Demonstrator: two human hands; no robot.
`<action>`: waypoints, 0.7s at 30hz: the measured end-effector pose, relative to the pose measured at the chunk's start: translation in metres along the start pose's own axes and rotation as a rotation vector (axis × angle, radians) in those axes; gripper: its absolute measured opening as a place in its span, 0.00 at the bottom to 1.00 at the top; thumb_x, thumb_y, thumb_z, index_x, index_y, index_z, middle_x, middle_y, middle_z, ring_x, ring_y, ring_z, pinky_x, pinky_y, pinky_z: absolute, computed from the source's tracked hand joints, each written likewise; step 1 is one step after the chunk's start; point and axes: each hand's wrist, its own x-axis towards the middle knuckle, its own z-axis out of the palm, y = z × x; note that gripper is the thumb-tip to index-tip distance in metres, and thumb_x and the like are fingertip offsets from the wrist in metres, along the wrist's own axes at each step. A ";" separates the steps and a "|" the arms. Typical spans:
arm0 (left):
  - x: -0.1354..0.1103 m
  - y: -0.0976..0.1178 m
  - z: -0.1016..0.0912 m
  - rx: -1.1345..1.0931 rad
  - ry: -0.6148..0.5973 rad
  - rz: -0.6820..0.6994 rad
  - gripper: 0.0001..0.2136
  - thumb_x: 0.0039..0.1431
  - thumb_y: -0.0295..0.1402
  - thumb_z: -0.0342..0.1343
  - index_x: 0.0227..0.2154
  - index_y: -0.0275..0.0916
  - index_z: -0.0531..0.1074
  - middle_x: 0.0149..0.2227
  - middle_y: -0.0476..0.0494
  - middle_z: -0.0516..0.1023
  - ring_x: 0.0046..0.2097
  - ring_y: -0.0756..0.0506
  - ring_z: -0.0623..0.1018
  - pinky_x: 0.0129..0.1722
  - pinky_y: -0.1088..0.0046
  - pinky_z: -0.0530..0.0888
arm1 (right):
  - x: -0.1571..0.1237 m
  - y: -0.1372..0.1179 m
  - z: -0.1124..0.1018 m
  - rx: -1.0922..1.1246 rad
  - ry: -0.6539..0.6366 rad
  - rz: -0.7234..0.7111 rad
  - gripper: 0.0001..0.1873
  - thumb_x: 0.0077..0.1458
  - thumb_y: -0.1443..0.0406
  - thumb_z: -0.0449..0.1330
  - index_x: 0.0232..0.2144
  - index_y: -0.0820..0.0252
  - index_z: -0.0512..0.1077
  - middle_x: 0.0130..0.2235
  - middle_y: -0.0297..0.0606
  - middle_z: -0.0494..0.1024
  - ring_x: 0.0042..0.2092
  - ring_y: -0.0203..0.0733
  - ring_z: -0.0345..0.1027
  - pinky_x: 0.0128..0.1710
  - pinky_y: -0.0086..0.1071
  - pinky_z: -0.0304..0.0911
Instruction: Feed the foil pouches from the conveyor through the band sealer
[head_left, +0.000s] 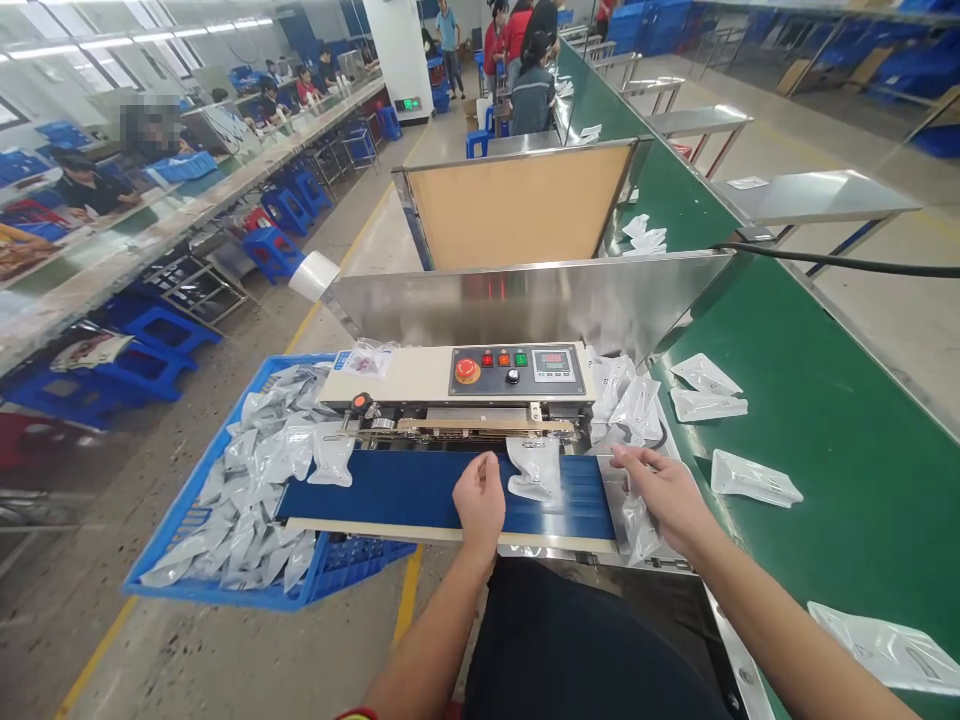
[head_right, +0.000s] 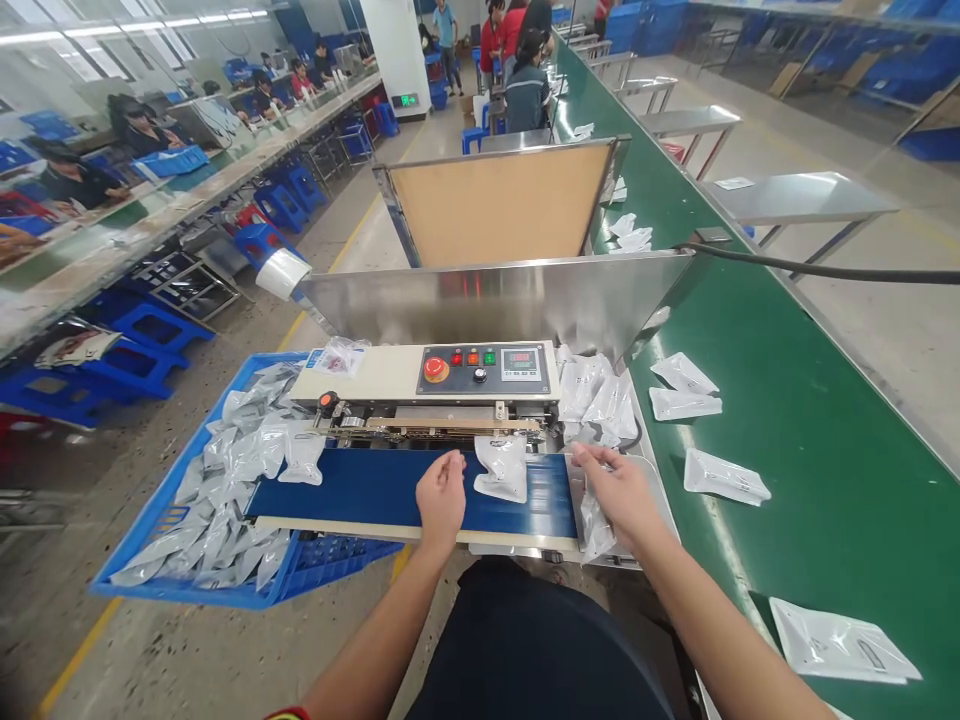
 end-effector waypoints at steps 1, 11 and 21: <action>-0.013 0.002 -0.002 0.036 -0.046 0.055 0.19 0.65 0.49 0.67 0.45 0.36 0.86 0.42 0.33 0.89 0.45 0.37 0.87 0.45 0.64 0.83 | -0.006 -0.002 0.002 0.017 0.010 -0.039 0.34 0.47 0.36 0.73 0.37 0.58 0.83 0.42 0.45 0.87 0.35 0.43 0.75 0.35 0.33 0.71; -0.047 0.012 0.072 0.016 -0.601 0.175 0.26 0.75 0.50 0.54 0.57 0.33 0.84 0.49 0.34 0.88 0.50 0.35 0.84 0.53 0.61 0.80 | -0.020 0.005 0.009 0.319 -0.034 -0.136 0.41 0.51 0.35 0.72 0.56 0.54 0.80 0.54 0.46 0.85 0.53 0.53 0.80 0.50 0.40 0.79; -0.044 0.005 0.094 0.303 -0.499 0.299 0.23 0.74 0.46 0.54 0.51 0.35 0.88 0.48 0.28 0.89 0.45 0.31 0.86 0.52 0.59 0.79 | -0.010 0.055 -0.008 -0.048 0.088 -0.256 0.34 0.52 0.35 0.68 0.41 0.58 0.85 0.33 0.44 0.86 0.38 0.54 0.81 0.39 0.39 0.75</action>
